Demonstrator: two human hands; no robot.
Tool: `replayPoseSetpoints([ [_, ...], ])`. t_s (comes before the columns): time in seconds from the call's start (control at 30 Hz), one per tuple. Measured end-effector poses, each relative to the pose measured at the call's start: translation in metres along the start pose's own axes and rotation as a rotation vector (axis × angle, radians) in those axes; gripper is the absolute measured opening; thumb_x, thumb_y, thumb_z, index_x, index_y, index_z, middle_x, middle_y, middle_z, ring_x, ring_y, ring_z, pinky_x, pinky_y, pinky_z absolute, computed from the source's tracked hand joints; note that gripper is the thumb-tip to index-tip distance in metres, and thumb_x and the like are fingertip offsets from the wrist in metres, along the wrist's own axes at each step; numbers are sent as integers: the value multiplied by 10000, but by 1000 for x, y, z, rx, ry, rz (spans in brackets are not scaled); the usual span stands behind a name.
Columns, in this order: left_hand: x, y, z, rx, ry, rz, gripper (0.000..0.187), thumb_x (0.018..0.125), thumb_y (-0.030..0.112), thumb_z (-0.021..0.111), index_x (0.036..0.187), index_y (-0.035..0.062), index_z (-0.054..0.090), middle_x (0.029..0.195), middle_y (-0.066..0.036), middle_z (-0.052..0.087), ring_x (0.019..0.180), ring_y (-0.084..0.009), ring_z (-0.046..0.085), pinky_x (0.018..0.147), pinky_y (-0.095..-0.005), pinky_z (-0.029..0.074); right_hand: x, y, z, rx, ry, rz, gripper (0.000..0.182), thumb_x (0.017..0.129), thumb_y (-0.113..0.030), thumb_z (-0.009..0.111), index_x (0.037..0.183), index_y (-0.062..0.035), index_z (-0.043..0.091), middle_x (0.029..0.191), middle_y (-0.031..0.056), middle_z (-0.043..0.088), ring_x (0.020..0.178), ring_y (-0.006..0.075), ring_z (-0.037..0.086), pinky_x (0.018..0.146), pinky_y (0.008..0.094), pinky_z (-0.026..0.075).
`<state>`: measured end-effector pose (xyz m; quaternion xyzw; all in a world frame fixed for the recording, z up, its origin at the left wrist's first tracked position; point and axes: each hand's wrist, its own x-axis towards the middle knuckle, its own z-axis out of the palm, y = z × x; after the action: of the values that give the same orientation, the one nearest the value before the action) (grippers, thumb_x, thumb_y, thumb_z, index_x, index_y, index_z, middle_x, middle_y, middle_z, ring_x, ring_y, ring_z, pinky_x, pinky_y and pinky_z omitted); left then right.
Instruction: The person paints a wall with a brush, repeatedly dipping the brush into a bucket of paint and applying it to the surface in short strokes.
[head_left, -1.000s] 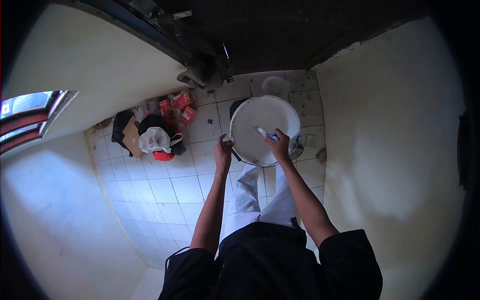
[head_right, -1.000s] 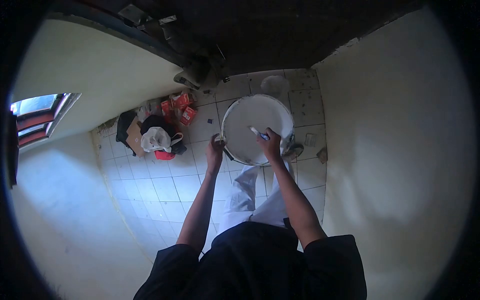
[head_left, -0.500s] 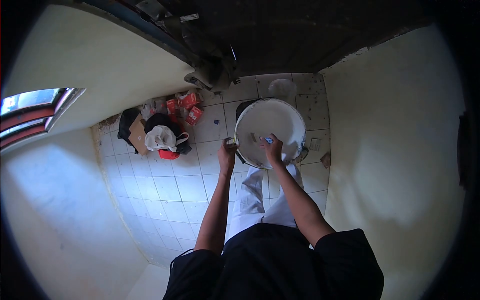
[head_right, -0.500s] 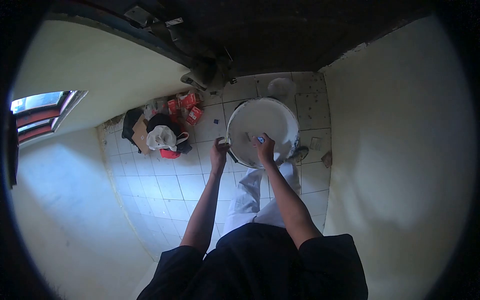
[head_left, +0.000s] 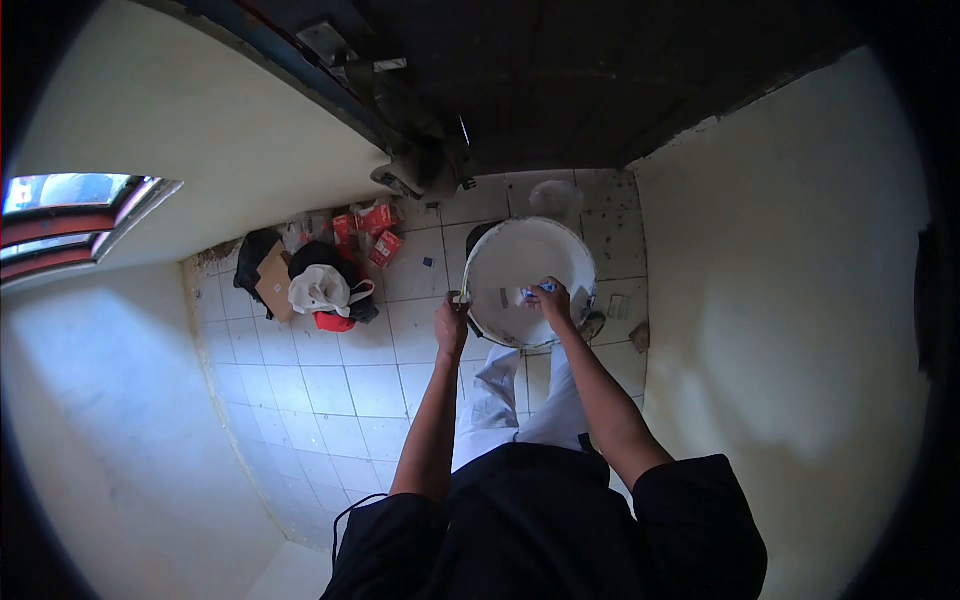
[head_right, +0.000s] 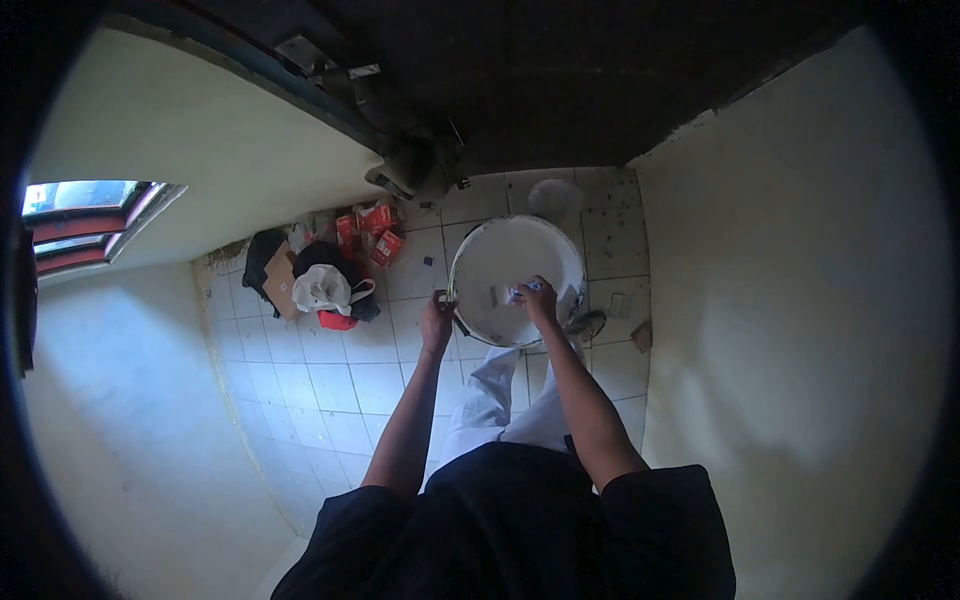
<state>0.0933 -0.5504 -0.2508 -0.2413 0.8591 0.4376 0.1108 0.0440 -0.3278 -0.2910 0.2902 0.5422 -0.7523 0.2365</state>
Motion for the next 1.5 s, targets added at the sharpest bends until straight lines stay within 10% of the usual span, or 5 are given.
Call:
replayPoseSetpoints([
  [0.53,-17,-19,3,105,-179,-159,487,784,344,673,1124,36,508,873,-221,644,893,-404,610,717,-478,453,-86,-43,25,-797,-118,-1029,107,759,-37,654,829,-18,576,806,147,601,686,311,600,616,395,491],
  [0.83,-16,-13,3,228,-194,-166,479,788,420,659,1059,45,536,845,-193,639,850,-382,614,684,-460,456,-35,-14,-4,-971,-12,-909,60,795,-18,615,809,0,559,725,136,602,672,295,628,575,352,506],
  [0.9,-14,-2,0,266,-205,-183,480,785,447,645,1060,69,533,928,-203,644,928,-402,598,726,-486,455,-32,-17,1,-251,68,-481,66,794,-10,605,776,6,544,691,105,610,648,231,658,574,320,538],
  [1.03,-18,0,-2,322,-159,-172,473,788,452,641,1018,51,545,878,-188,648,878,-395,612,712,-470,456,-29,-10,4,65,258,-313,108,804,-10,602,745,28,520,709,131,624,583,206,663,540,288,553],
  [1.5,-24,-24,14,22,-180,-276,410,844,446,580,1004,69,570,799,-95,680,682,-222,653,638,-388,470,-17,17,4,-270,-14,-171,94,764,15,588,746,41,499,692,170,616,562,261,664,482,319,568],
])
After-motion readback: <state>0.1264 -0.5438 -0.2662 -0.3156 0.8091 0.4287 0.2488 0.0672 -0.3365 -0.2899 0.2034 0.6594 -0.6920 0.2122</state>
